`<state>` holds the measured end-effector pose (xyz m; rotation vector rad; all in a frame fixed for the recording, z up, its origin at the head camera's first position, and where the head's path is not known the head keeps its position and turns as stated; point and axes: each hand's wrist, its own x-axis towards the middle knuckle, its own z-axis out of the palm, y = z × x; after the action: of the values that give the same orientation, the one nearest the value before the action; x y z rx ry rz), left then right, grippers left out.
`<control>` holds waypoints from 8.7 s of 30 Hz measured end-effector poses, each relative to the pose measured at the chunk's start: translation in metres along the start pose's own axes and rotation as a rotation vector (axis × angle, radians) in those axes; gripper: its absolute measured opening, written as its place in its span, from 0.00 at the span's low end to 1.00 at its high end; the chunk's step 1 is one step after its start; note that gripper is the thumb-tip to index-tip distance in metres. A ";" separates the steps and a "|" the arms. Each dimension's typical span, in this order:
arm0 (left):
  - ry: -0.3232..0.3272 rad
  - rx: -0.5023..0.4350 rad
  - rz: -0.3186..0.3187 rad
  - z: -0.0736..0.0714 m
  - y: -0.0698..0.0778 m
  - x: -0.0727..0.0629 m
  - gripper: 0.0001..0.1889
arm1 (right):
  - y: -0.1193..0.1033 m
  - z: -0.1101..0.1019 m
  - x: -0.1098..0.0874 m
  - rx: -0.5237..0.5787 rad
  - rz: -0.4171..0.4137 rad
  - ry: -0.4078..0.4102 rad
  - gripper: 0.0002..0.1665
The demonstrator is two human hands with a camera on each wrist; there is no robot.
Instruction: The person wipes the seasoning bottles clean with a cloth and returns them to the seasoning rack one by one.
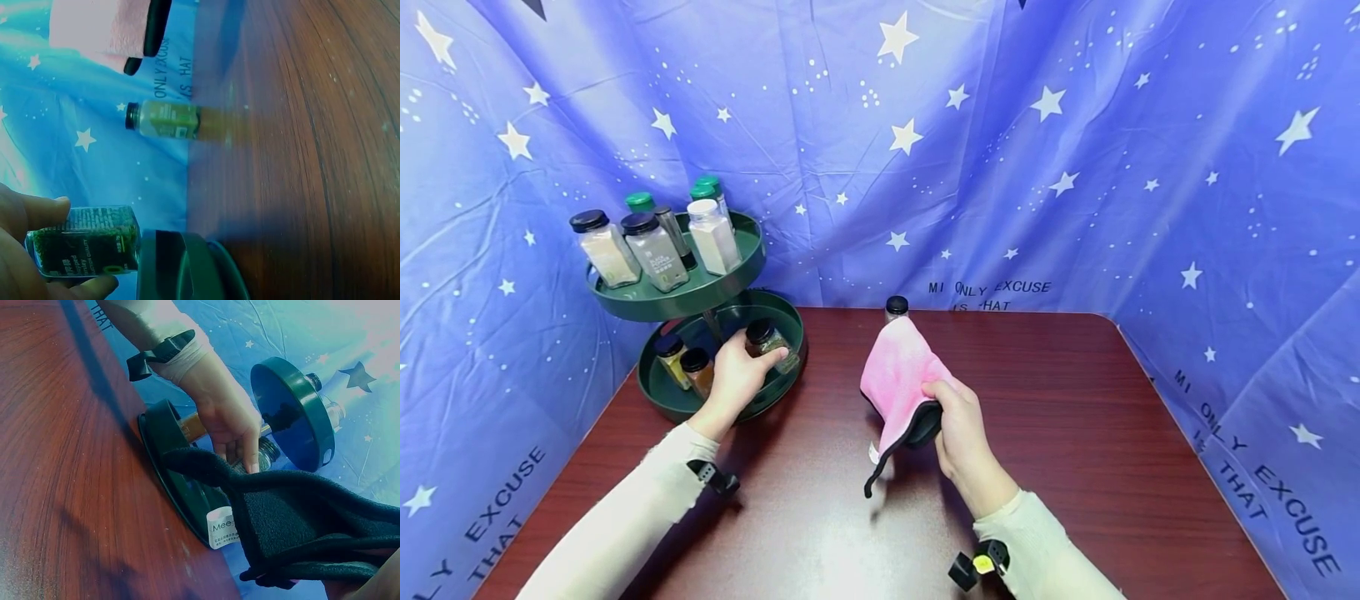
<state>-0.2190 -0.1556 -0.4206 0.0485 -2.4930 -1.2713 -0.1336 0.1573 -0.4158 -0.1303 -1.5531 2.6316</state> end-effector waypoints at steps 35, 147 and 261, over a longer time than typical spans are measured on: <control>0.000 0.109 -0.093 -0.017 -0.031 0.001 0.29 | 0.001 -0.002 -0.001 0.000 0.017 0.011 0.17; -0.242 -0.184 0.287 0.077 0.050 0.041 0.29 | -0.012 -0.030 -0.001 0.026 0.006 0.078 0.17; -0.488 -0.243 0.207 0.100 0.056 -0.027 0.24 | -0.015 -0.039 0.005 0.036 0.015 0.114 0.17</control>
<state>-0.2187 -0.0392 -0.4385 -0.6322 -2.6072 -1.6358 -0.1332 0.1986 -0.4217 -0.2853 -1.4742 2.6117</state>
